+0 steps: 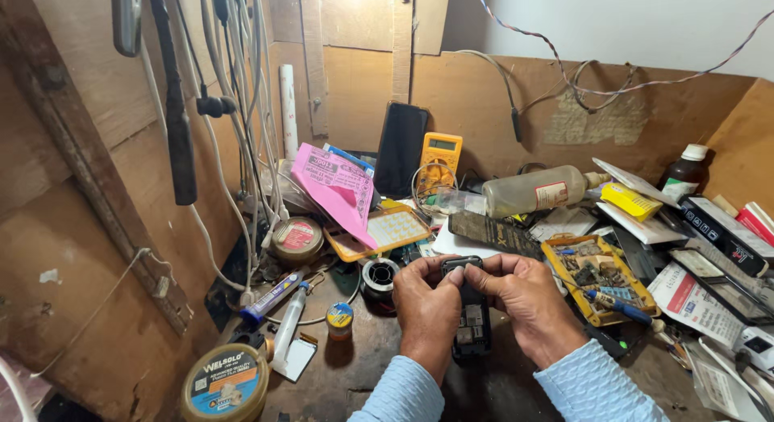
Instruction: The person disassembles a small electronic device, removes the battery, and uses a metal tool to adjust internal components. They repeatedly open and close the device casing while manipulating the battery and internal parts.
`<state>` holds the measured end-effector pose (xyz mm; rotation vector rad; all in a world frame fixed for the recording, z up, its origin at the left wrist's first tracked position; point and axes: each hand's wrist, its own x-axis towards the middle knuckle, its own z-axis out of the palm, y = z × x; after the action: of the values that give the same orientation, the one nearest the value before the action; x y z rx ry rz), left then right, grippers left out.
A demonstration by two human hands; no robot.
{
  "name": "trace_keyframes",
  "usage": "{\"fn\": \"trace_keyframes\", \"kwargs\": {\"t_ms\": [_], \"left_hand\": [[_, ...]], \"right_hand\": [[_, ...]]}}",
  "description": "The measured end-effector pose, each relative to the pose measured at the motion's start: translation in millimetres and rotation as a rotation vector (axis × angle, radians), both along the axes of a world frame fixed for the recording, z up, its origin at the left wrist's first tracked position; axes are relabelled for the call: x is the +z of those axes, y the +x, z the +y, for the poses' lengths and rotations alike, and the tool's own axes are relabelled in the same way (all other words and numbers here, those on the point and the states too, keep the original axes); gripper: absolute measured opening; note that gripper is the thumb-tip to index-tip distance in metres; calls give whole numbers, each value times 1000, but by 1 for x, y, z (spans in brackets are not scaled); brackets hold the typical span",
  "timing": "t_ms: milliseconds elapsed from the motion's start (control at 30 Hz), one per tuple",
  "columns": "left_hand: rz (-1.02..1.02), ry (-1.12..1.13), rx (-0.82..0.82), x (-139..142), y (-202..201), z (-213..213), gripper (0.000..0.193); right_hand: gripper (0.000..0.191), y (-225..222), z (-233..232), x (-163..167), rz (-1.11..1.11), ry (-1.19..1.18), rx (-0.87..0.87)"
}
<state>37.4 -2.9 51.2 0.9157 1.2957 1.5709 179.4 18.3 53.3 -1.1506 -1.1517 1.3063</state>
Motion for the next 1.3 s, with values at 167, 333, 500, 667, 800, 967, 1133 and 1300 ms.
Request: {"fn": "trace_keyframes", "kwargs": {"t_ms": [167,333,500,667,800,967,1133,1300], "left_hand": [[-241,48,-94,-15,-4,7,18],[-535,132,-191,-31,-13,9,26],[-76,233,-295,-24,-28,-3,29],[493,443,-165,-5,-38,-24,34],[607,373,-207,5,-45,-30,21],[638,410,-201,4,-47,-30,14],[626,425,-162,1,-43,-32,14],[628,417,-161,1,-42,-31,14]], "right_hand": [[21,0,-21,9,-23,14,9],[21,-6,-35,3,-282,112,-121],[21,-5,-39,12,-638,230,-218],[24,-15,-52,18,-913,584,-244],[22,-18,-54,22,-951,650,-196],[18,-22,-53,20,-980,670,-158],[20,-20,-51,19,-947,623,-118],[34,5,-53,25,-917,704,-103]]}}
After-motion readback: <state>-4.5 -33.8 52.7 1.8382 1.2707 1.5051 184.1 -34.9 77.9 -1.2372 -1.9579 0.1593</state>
